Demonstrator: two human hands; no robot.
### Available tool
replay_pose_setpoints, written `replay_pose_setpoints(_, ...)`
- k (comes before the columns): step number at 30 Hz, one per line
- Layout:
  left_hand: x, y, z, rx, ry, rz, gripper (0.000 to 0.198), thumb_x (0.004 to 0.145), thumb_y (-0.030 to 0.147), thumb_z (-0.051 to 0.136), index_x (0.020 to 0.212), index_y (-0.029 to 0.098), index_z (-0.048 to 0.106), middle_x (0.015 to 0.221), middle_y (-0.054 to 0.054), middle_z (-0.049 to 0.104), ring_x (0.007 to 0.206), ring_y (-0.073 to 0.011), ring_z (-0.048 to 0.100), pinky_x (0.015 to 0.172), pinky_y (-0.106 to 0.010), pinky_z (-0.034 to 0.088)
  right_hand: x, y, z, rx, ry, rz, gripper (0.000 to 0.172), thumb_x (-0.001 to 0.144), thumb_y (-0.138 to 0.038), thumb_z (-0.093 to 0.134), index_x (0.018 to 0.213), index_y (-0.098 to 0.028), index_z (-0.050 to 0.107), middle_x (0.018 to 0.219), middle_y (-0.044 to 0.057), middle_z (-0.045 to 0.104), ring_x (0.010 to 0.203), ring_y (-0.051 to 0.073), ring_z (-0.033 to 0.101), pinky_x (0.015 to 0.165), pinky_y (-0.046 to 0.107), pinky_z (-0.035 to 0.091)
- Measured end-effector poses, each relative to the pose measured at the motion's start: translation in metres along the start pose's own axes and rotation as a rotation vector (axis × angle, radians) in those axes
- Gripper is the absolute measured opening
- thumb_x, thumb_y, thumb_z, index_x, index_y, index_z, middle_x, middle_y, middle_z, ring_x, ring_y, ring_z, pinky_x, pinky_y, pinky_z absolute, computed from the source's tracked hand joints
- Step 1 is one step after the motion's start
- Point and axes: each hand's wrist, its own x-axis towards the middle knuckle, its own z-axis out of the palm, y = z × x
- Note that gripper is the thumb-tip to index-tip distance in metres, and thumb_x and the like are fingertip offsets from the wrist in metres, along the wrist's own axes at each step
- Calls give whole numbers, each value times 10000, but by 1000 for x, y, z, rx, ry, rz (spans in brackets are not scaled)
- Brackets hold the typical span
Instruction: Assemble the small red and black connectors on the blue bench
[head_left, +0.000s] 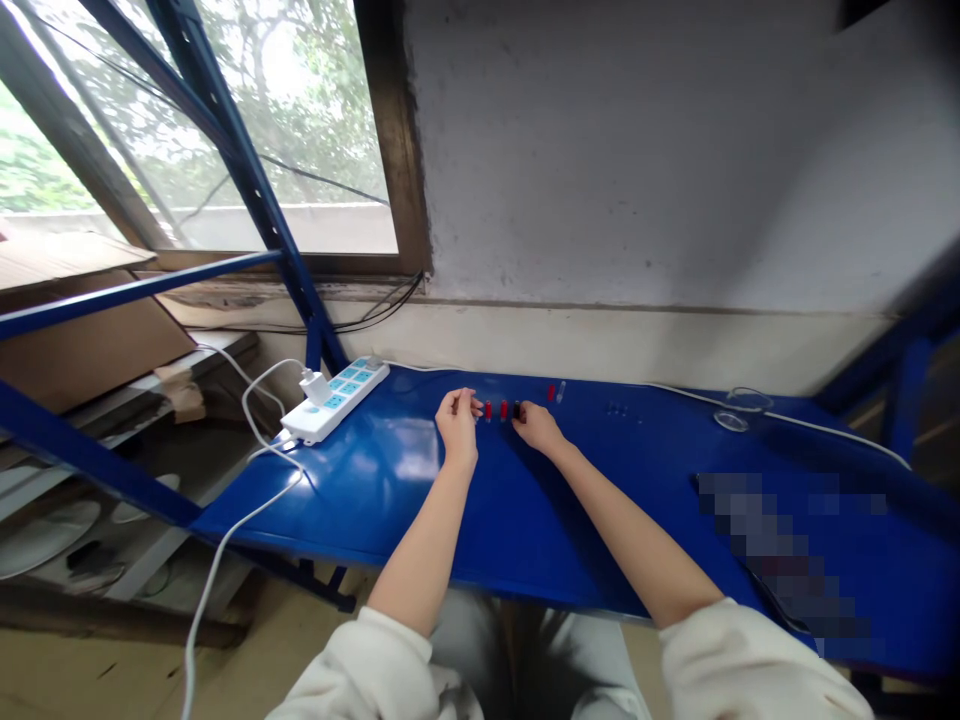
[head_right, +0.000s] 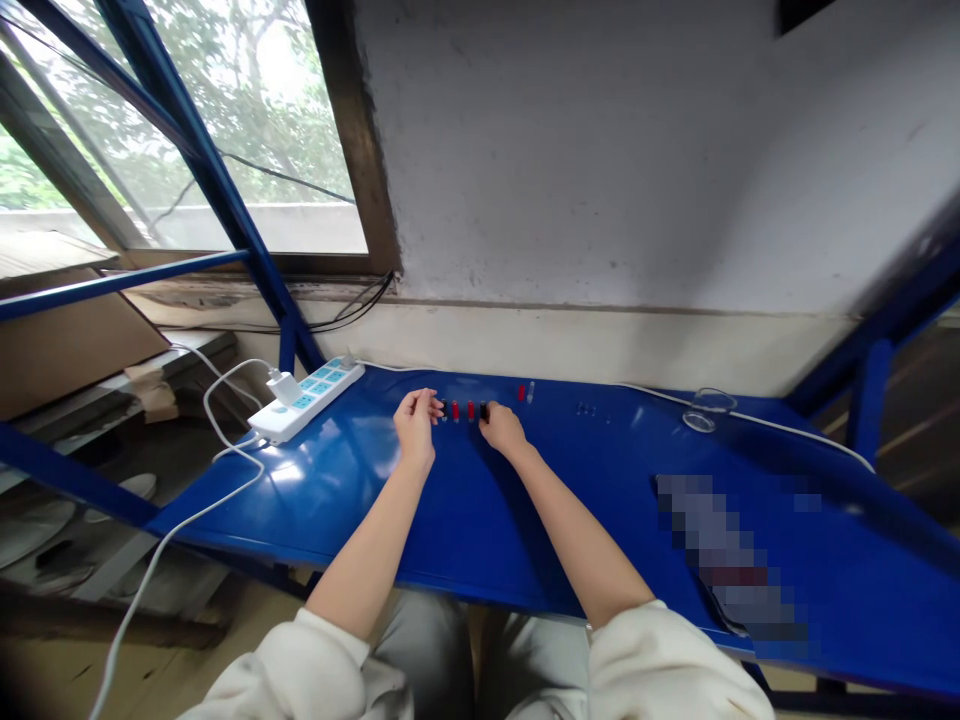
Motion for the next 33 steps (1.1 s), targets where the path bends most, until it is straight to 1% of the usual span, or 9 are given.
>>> replay_pose_setpoints(5, 0, -1, 0, -17, 8, -37, 223, 720, 344, 511, 731, 127, 558, 558, 6, 539, 457, -66, 482, 420, -173, 325, 7, 2, 1, -55, -31, 44, 117, 753, -224, 524, 844, -159, 556, 816, 93, 631, 755, 200, 599, 577, 248, 378)
replay_pose_setpoints(10, 0, 0, 0, -21, 12, -47, 205, 719, 320, 508, 727, 122, 557, 549, 8, 537, 453, -64, 475, 416, -168, 320, 11, -1, -1, -30, -82, 108, 157, 734, -236, 561, 860, -142, 572, 817, 88, 640, 740, 180, 606, 575, 226, 386)
replay_pose_setpoints(15, -3, -2, 0, 52, -16, 10, 202, 754, 317, 479, 737, 129, 552, 557, 12, 528, 468, -67, 475, 458, -178, 358, 8, 8, -16, 55, -160, 120, 252, 673, -238, 625, 904, -142, 596, 780, 61, 654, 741, 157, 609, 615, 204, 408)
replay_pose_setpoints(18, -12, -5, 4, 211, -137, 154, 210, 786, 324, 454, 750, 145, 556, 581, 11, 538, 514, -78, 496, 523, -194, 394, 5, 28, -33, 45, -134, 162, 194, 666, -274, 628, 818, -152, 628, 793, 65, 658, 764, 167, 610, 628, 214, 416)
replay_pose_setpoints(21, -28, -8, 9, 464, -373, 357, 211, 810, 301, 432, 734, 160, 569, 624, 2, 567, 565, -90, 511, 584, -208, 401, 2, 50, -45, 17, -111, 269, 152, 703, -281, 588, 758, -148, 638, 780, 78, 657, 751, 173, 613, 615, 224, 418)
replay_pose_setpoints(24, -46, -11, 15, 685, -648, 520, 212, 823, 267, 410, 747, 175, 586, 664, -7, 583, 629, -108, 527, 618, -218, 398, 2, 65, -47, -32, 23, 307, 287, 719, -313, 576, 937, -128, 609, 860, 95, 650, 817, 189, 605, 662, 245, 422)
replay_pose_setpoints(26, -54, -13, 17, 777, -775, 577, 225, 831, 259, 392, 748, 180, 586, 659, -7, 577, 633, -114, 526, 610, -221, 395, 4, 69, -42, -59, 76, 290, 379, 731, -337, 567, 1039, -116, 564, 915, 106, 638, 861, 196, 592, 693, 258, 421)
replay_pose_setpoints(29, -55, -15, 17, 850, -826, 596, 240, 841, 256, 368, 752, 183, 578, 649, -5, 566, 625, -117, 521, 594, -222, 392, 11, 68, -34, -123, 121, 291, 426, 737, -407, 552, 1055, -123, 555, 975, 125, 616, 925, 224, 564, 726, 297, 417)
replay_pose_setpoints(33, -49, -15, 14, 894, -739, 563, 235, 843, 265, 366, 794, 188, 582, 669, -5, 572, 628, -119, 522, 585, -226, 394, 22, 60, -26, -157, 172, 363, 427, 714, -501, 545, 974, -166, 588, 1007, 121, 606, 980, 268, 533, 749, 364, 407)
